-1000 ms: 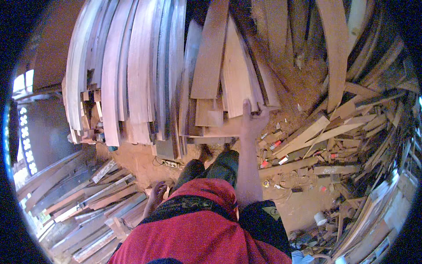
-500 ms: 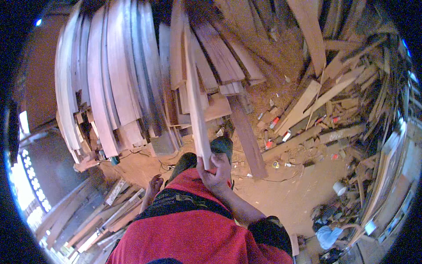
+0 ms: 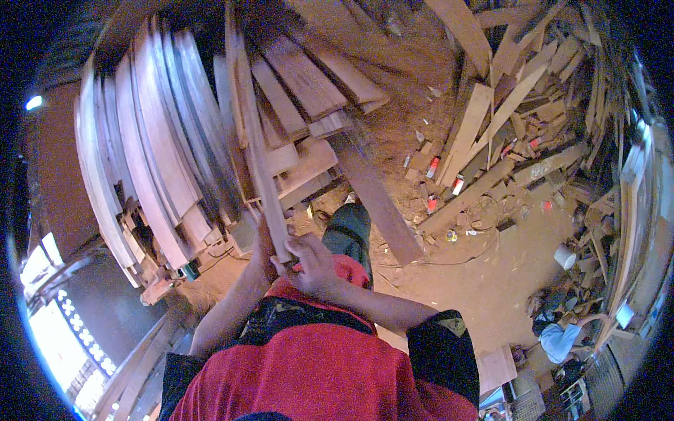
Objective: The person moves various wooden planks from a large pile and organizes them onto a different stack by hand.
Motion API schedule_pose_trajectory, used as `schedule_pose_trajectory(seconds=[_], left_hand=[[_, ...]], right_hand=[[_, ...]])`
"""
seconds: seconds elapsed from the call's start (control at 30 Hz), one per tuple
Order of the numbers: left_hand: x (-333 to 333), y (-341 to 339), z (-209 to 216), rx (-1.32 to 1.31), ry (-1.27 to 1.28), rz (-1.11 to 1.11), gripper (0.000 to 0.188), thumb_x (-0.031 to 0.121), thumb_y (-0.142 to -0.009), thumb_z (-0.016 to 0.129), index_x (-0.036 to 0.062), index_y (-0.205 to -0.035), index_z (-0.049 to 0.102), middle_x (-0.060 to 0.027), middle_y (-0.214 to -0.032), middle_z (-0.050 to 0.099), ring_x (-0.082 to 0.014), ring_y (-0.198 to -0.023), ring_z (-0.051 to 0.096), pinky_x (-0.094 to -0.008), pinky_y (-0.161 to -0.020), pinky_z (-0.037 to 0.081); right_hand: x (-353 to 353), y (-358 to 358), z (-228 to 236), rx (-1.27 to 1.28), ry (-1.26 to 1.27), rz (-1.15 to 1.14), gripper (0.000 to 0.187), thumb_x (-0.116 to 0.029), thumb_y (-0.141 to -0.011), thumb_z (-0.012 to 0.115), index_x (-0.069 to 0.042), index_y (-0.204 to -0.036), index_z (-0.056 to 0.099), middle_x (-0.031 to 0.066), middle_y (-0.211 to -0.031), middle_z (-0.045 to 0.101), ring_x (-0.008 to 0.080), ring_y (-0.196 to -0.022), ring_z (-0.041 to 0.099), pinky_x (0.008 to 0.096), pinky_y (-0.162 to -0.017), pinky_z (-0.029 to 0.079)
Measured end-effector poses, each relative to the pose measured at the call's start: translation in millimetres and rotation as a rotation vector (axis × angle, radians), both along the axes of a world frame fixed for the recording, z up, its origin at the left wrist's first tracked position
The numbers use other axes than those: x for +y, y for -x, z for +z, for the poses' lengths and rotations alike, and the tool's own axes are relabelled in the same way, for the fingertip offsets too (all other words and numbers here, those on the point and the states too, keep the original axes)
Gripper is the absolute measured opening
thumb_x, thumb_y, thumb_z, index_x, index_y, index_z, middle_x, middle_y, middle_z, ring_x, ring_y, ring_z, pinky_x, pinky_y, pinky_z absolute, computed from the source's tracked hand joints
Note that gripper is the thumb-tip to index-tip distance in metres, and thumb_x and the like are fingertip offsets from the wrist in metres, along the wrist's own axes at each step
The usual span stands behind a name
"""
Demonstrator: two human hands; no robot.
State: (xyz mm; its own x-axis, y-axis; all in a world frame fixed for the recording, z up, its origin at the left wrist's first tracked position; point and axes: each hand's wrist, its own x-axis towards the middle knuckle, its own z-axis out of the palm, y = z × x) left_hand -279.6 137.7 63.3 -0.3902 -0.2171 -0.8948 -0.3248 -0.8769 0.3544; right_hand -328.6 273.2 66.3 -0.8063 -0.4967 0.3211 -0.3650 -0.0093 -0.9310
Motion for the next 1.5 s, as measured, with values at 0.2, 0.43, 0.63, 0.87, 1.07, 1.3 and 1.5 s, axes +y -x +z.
schedule_pose_trajectory(seconds=[0.2, 0.43, 0.63, 0.87, 1.07, 1.3, 1.5], left_hand=[[-3.7, -9.5, 19.6, 0.147, -0.019, 0.136, 0.06, 0.065, -0.099, 0.045, 0.0076, -0.111, 0.056, -0.009, -0.079, 0.063, -0.0196, -0.063, 0.064, -0.0348, -0.054, 0.057], [18.5, -17.4, 81.2, 0.171, 0.191, -0.04, 0.055, 0.057, -0.101, 0.046, 0.0077, -0.126, 0.052, -0.0099, -0.1, 0.064, -0.0202, -0.083, 0.067, -0.034, -0.069, 0.06], [16.4, -44.0, 106.3, 0.206, 0.143, -0.016, 0.055, 0.057, -0.103, 0.043, 0.0087, -0.128, 0.051, -0.0101, -0.104, 0.063, -0.0215, -0.089, 0.066, -0.0358, -0.076, 0.059], [27.3, -65.3, 126.5, 0.191, 0.157, -0.028, 0.055, 0.057, -0.104, 0.039, 0.0098, -0.13, 0.051, -0.0104, -0.109, 0.063, -0.023, -0.096, 0.065, -0.0379, -0.083, 0.057], [34.2, -73.6, 124.2, 0.208, 0.087, -0.024, 0.055, 0.057, -0.105, 0.036, 0.0108, -0.133, 0.05, -0.0106, -0.114, 0.062, -0.0243, -0.101, 0.064, -0.0397, -0.089, 0.056], [67.2, -61.2, 106.3, 0.415, -0.3, 0.02, 0.056, 0.056, -0.106, 0.033, 0.012, -0.135, 0.05, -0.0108, -0.119, 0.061, -0.0258, -0.108, 0.063, -0.0418, -0.096, 0.054], [121.7, -53.1, 44.1, 0.254, 0.082, -0.322, 0.059, 0.048, -0.108, 0.038, 0.0, -0.139, 0.05, -0.0164, -0.127, 0.063, -0.0275, -0.11, 0.064, -0.0442, -0.099, 0.052]], right_hand=[[-5.9, 18.6, 19.5, 0.084, 0.151, 0.081, 0.062, -0.019, -0.068, 0.091, 0.004, -0.119, 0.063, 0.0132, -0.091, 0.062, 0.0262, -0.076, 0.063, 0.0364, -0.062, 0.051], [-7.1, 39.1, 67.0, 0.093, 0.426, 0.143, 0.047, -0.031, -0.078, 0.081, 0.001, -0.111, 0.068, 0.0118, -0.09, 0.063, 0.0313, -0.076, 0.063, 0.043, -0.065, 0.051], [-16.0, 47.5, 92.6, 0.155, 0.508, 0.244, 0.051, -0.04, -0.076, 0.081, -0.001, -0.108, 0.069, 0.009, -0.088, 0.061, 0.029, -0.081, 0.066, 0.0378, -0.071, 0.054], [-20.2, 38.2, 105.7, 0.19, 0.587, 0.325, 0.063, -0.05, -0.078, 0.077, 0.0, -0.115, 0.067, 0.0111, -0.097, 0.062, 0.0304, -0.086, 0.066, 0.0391, -0.075, 0.055], [-7.9, 13.4, 96.3, 0.152, 0.572, 0.287, 0.064, -0.05, -0.074, 0.082, -0.002, -0.113, 0.064, 0.0135, -0.101, 0.061, 0.0326, -0.092, 0.064, 0.0423, -0.078, 0.053], [42.5, -4.9, 88.8, 0.02, 0.205, 0.177, 0.088, -0.038, -0.07, 0.09, -0.003, -0.137, 0.046, 0.0178, -0.126, 0.055, 0.0302, -0.112, 0.059, 0.0453, -0.094, 0.048], [118.6, -52.1, 55.0, -0.74, -0.076, -0.148, 0.054, -0.016, -0.087, 0.068, 0.004, -0.133, 0.05, 0.0162, -0.129, 0.057, 0.0266, -0.121, 0.056, 0.0409, -0.099, 0.047]])
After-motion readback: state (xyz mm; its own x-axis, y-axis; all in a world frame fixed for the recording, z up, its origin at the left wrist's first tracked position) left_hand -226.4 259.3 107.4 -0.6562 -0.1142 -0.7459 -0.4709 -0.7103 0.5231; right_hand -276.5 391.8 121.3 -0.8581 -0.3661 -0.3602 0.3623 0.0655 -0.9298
